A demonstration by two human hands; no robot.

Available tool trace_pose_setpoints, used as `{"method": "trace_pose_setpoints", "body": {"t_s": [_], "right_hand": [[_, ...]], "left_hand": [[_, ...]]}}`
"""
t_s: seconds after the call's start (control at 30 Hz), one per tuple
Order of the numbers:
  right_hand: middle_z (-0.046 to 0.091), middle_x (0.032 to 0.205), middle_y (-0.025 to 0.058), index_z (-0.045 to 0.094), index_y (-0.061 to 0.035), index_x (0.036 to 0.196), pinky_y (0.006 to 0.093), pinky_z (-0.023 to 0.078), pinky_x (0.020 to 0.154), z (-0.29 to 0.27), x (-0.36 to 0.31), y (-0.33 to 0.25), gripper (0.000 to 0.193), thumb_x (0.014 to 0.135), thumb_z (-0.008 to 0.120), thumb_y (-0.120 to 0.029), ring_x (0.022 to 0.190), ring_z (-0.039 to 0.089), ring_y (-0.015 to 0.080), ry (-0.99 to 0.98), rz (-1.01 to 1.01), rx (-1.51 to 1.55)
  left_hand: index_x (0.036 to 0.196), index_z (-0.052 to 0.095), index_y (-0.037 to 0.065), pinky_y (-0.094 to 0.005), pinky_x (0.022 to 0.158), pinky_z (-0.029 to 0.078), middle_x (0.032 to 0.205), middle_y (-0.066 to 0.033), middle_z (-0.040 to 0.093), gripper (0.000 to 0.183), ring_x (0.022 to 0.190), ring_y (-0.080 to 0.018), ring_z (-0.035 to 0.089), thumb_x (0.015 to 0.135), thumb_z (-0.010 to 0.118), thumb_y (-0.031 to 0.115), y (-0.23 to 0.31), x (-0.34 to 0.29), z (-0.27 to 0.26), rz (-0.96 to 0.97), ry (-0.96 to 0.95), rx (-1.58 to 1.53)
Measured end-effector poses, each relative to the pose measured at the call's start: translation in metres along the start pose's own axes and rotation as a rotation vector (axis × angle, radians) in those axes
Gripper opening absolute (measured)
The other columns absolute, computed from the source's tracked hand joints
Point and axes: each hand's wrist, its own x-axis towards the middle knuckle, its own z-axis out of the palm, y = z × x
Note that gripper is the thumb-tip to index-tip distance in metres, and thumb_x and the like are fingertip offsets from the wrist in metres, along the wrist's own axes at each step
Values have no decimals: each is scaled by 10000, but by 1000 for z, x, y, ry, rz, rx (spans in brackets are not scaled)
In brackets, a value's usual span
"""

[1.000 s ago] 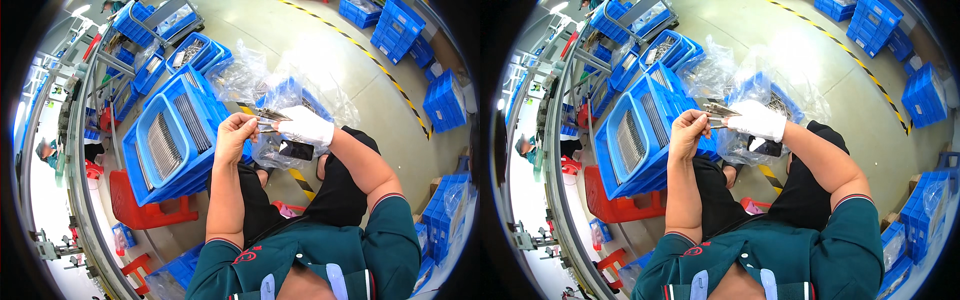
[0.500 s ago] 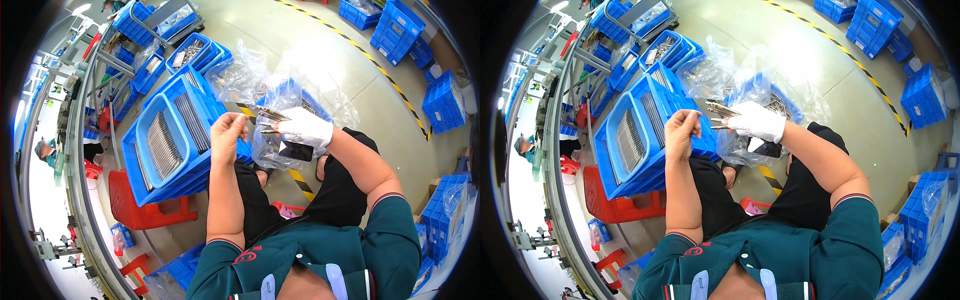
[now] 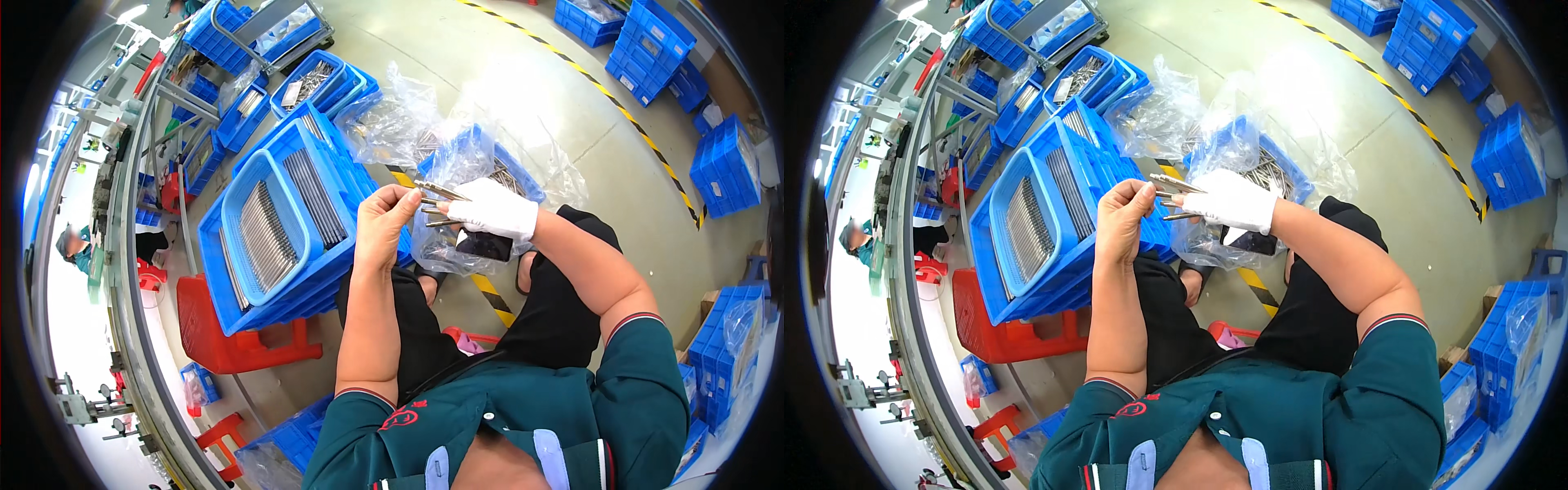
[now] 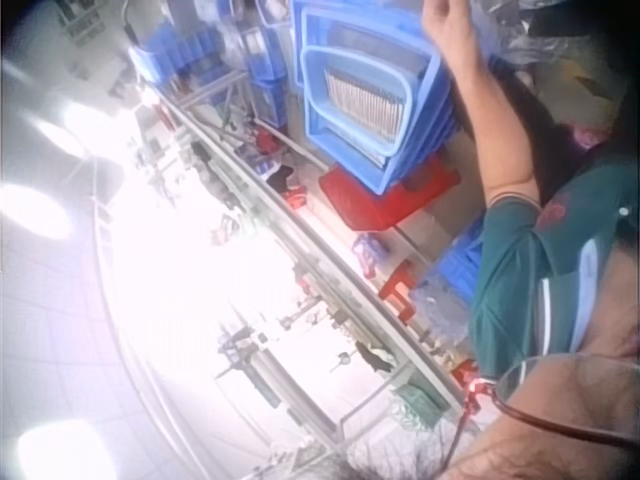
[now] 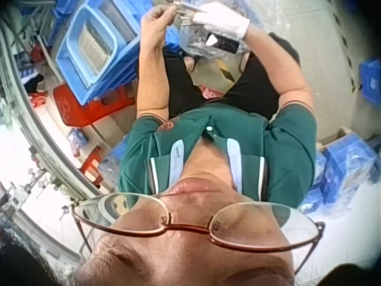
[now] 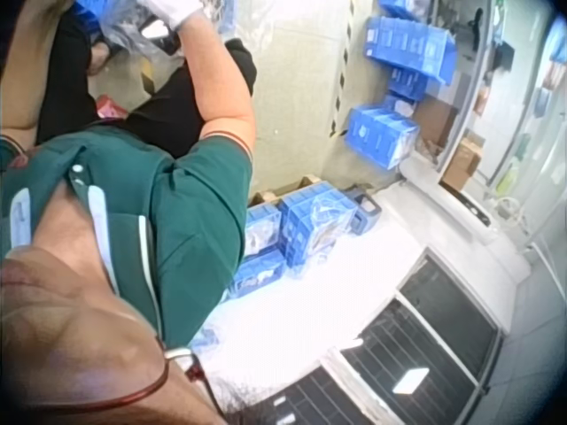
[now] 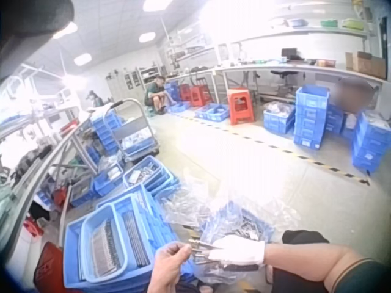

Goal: The person picks up small metal rods from a plastic bag and places them into a blue plastic crate. They handle the rods one by one, transferring them from the bag to the crate repeatedly.

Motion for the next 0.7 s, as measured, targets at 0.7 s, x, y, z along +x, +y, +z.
{"method": "trace_pose_setpoints", "body": {"t_s": [0.7], "right_hand": [[514,602,6,624,12,863,265,364,481,0,0,-5,342,872,601,-329,520,426,91,-181,27,111]], "left_hand": [[881,662,-11,-193,576,352,718,22,573,176,643,-44,463,837,691,157,0,4,-11,46,39,63]]}}
